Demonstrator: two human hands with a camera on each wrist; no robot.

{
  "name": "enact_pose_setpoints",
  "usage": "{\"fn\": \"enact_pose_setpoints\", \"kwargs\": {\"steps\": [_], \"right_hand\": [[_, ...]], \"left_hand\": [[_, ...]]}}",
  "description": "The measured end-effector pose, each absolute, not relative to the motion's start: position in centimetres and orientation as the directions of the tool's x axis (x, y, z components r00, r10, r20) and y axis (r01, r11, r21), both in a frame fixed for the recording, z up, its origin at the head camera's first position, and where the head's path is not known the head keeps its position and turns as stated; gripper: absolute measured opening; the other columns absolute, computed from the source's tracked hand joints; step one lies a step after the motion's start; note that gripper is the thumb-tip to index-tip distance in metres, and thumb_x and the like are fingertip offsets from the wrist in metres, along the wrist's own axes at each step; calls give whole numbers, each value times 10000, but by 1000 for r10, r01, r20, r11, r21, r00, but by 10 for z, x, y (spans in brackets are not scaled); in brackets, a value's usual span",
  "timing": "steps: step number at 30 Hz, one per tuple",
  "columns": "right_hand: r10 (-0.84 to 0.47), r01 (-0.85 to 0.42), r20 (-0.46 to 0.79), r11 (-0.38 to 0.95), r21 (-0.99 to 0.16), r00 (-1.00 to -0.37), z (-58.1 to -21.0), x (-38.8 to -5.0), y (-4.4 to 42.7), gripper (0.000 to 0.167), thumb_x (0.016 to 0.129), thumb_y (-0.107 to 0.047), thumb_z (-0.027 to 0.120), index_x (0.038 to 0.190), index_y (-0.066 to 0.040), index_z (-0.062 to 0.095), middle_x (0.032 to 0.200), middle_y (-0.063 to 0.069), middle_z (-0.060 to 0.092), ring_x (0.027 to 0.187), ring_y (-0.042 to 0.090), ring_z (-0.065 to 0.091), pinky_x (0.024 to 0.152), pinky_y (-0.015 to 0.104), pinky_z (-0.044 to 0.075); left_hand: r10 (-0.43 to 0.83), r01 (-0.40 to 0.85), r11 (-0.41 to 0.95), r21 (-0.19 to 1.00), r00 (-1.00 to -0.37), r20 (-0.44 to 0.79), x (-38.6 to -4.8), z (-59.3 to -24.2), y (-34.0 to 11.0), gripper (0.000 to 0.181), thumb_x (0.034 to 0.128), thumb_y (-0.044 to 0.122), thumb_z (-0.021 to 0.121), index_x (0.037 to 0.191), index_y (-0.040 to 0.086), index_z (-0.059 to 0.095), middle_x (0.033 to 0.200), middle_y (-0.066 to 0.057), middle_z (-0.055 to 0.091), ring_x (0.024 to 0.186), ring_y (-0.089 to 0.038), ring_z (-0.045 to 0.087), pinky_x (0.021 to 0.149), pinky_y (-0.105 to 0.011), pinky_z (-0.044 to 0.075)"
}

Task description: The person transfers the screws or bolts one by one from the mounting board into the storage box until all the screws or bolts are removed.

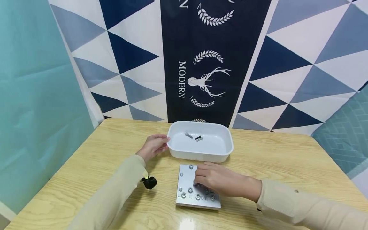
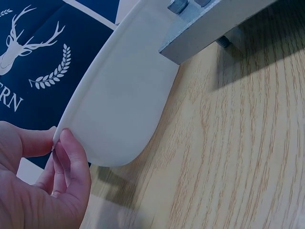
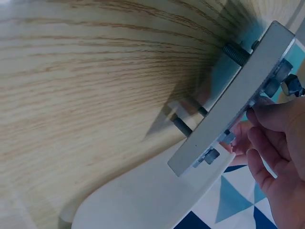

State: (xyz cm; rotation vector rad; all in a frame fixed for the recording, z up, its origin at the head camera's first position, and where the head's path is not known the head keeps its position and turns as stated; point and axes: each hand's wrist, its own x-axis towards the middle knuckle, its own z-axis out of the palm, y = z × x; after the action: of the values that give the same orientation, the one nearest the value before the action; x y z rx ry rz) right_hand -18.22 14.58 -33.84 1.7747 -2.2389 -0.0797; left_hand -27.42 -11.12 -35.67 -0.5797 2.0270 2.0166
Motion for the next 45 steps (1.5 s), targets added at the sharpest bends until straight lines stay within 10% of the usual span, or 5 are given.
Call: {"fn": "enact_pose_setpoints", "kwargs": {"steps": [22, 45], "right_hand": [[-964, -942, 186, 232, 244, -190, -338, -187, 145, 405, 640, -39, 807, 987, -174, 647, 940, -90, 629, 901, 81, 522, 845, 248, 500], [-966, -945, 172, 228, 233, -191, -339, -186, 144, 369, 680, -34, 792, 993, -176, 655, 932, -93, 627, 896, 76, 520, 848, 252, 500]], "left_hand": [[-144, -407, 1, 913, -904, -403, -273, -357, -110, 335, 922, 145, 644, 1240, 59, 586, 1098, -114, 631, 767, -101, 607, 694, -165, 547], [-154, -409, -6, 912, -901, -405, -274, -360, -109, 330, 915, 146, 653, 1230, 68, 591, 1117, -119, 638, 759, -90, 606, 671, -151, 541]]}}
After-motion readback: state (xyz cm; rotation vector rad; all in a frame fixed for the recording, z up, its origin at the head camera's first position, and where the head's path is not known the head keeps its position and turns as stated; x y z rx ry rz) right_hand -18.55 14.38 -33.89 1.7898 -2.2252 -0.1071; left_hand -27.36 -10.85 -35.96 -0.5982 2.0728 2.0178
